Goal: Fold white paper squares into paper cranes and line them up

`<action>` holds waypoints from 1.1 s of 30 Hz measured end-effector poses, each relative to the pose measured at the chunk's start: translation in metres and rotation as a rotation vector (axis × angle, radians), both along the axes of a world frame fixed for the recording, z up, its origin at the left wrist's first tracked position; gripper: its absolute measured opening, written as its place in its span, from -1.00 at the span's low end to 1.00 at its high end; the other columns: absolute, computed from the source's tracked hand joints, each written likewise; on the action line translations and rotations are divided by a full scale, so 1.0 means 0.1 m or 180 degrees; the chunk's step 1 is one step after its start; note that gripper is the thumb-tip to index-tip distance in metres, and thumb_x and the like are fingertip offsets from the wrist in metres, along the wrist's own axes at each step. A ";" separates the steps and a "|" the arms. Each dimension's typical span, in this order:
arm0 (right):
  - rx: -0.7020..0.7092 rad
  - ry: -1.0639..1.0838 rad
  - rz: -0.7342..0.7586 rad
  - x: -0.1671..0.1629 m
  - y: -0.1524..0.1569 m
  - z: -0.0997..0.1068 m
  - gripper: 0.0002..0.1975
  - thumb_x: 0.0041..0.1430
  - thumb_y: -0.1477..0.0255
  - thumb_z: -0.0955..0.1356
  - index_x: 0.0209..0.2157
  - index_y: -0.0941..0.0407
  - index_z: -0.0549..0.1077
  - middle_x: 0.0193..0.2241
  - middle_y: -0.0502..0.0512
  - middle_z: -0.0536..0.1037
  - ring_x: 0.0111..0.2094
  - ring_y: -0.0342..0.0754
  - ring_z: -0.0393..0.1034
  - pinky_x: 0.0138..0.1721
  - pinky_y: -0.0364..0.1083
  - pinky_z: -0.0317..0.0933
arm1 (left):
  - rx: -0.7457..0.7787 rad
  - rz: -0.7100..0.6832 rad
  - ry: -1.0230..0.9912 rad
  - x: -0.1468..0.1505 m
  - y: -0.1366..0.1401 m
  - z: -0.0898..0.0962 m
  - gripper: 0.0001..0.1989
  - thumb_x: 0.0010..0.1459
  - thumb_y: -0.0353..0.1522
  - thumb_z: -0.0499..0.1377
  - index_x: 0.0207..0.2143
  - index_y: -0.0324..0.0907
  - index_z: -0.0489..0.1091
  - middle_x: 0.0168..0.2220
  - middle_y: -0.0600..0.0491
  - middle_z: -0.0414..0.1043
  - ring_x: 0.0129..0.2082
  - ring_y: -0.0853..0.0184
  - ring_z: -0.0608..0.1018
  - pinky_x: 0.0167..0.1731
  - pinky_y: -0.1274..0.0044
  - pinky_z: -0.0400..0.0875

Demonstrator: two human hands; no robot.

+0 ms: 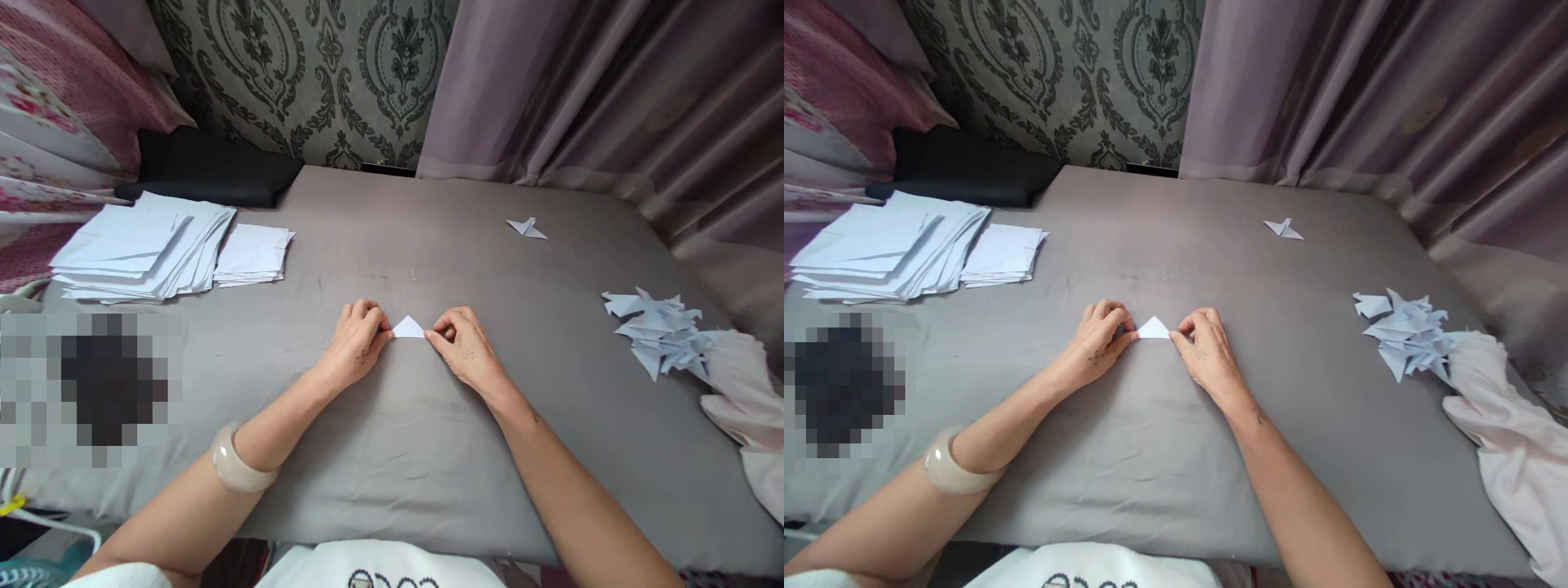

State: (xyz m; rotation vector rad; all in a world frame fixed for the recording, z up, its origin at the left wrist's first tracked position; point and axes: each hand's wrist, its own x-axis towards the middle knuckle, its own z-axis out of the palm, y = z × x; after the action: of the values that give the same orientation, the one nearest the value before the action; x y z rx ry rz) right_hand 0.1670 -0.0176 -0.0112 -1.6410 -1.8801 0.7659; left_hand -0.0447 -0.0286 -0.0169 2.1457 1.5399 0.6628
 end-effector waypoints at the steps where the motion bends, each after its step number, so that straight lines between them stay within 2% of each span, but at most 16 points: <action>1: -0.0027 0.0000 0.0001 0.01 0.00 0.01 -0.89 0.05 0.35 0.36 -0.44 0.10 0.40 -0.26 0.07 0.38 -0.37 -0.14 0.28 -0.26 -0.09 0.23 | -0.0023 -0.0027 -0.0047 -0.01 0.00 0.01 -0.92 0.22 -0.36 0.09 -0.26 -0.19 0.32 -0.11 -0.08 0.26 -0.18 0.21 0.26 -0.12 0.34 0.26; 5: -0.0184 0.0146 0.0079 0.08 0.03 0.06 -0.91 0.02 0.39 0.34 -0.40 0.11 0.44 -0.29 0.04 0.39 -0.42 -0.17 0.26 -0.31 -0.11 0.20 | -0.0244 -0.0017 -0.0255 -0.02 0.01 0.07 -0.90 0.20 -0.36 0.10 -0.27 -0.18 0.38 -0.12 -0.07 0.27 -0.17 0.21 0.27 -0.11 0.35 0.25; 9: -0.0393 0.0462 0.0082 0.15 0.02 0.08 -0.82 0.02 0.42 0.30 -0.32 0.11 0.47 -0.37 0.01 0.40 -0.49 -0.19 0.23 -0.38 -0.12 0.17 | -0.0423 0.0049 -0.0441 -0.01 0.00 0.12 -0.81 0.13 -0.28 0.17 -0.21 -0.15 0.42 -0.14 -0.05 0.31 -0.13 0.19 0.28 -0.11 0.36 0.25; 12: -0.0323 0.0578 0.0174 0.16 0.00 0.06 -0.78 -0.01 0.46 0.29 -0.28 0.10 0.49 -0.34 0.02 0.43 -0.48 -0.18 0.24 -0.38 -0.13 0.17 | -0.0291 0.0045 -0.0469 0.01 -0.01 0.11 -0.80 0.11 -0.29 0.20 -0.20 -0.12 0.43 -0.16 -0.03 0.34 -0.13 0.19 0.32 -0.08 0.34 0.24; 17: -0.0135 0.0716 0.0274 0.10 -0.04 0.06 -0.78 0.00 0.46 0.30 -0.29 0.08 0.51 -0.30 0.04 0.47 -0.45 -0.17 0.29 -0.34 -0.11 0.19 | 0.0169 -0.0140 -0.0479 0.05 -0.02 0.11 -0.90 0.16 -0.39 0.14 -0.31 -0.12 0.47 -0.17 -0.03 0.39 -0.17 0.24 0.40 -0.08 0.34 0.24; 21: -0.0479 0.1506 0.0142 0.04 -0.08 0.16 -0.76 0.04 0.32 0.34 -0.24 0.11 0.47 -0.34 0.07 0.53 -0.42 -0.12 0.38 -0.38 -0.11 0.21 | 0.0339 -0.0173 -0.1184 0.07 -0.04 0.14 -0.90 0.17 -0.38 0.14 -0.32 -0.14 0.46 -0.12 -0.03 0.43 -0.13 0.29 0.46 -0.13 0.46 0.30; 24: -0.0938 0.2007 0.0234 0.01 -0.12 0.23 -0.70 0.05 0.23 0.37 -0.24 0.13 0.46 -0.35 0.10 0.56 -0.41 -0.10 0.42 -0.43 -0.12 0.22 | 0.0099 -0.0221 -0.1844 0.10 -0.04 0.15 -0.91 0.14 -0.36 0.16 -0.32 -0.17 0.45 -0.18 -0.02 0.47 -0.20 0.33 0.49 -0.21 0.53 0.33; 26: -0.1139 0.2140 0.0331 -0.01 -0.14 0.24 -0.69 0.05 0.20 0.38 -0.25 0.14 0.46 -0.39 0.10 0.56 -0.45 -0.12 0.41 -0.45 -0.13 0.21 | -0.0115 -0.0243 -0.2082 0.12 -0.05 0.18 -0.89 0.12 -0.35 0.17 -0.30 -0.19 0.45 -0.22 -0.01 0.48 -0.21 0.33 0.49 -0.17 0.52 0.34; 29: -0.1148 0.2405 0.0367 -0.02 -0.15 0.22 -0.67 0.02 0.20 0.42 -0.25 0.14 0.46 -0.42 0.06 0.55 -0.48 -0.16 0.39 -0.47 -0.15 0.20 | -0.0653 -0.0257 -0.2258 0.14 -0.08 0.25 -0.82 0.08 -0.35 0.19 -0.25 -0.22 0.45 -0.21 -0.02 0.49 -0.20 0.31 0.50 -0.13 0.49 0.34; 33: -0.1064 0.2728 0.0277 -0.02 -0.14 0.21 -0.62 0.00 0.18 0.44 -0.22 0.14 0.44 -0.45 0.03 0.54 -0.48 -0.16 0.38 -0.45 -0.15 0.21 | -0.1411 -0.0047 -0.2624 0.15 -0.11 0.34 -0.71 0.05 -0.25 0.24 -0.20 -0.23 0.46 -0.22 -0.04 0.53 -0.20 0.26 0.52 -0.14 0.45 0.35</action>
State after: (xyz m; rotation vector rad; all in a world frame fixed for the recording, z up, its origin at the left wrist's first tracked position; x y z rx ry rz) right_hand 0.1648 -0.0316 0.0102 -1.1045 -1.2409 1.5776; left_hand -0.0293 -0.0398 0.0173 1.2969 1.0707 0.9362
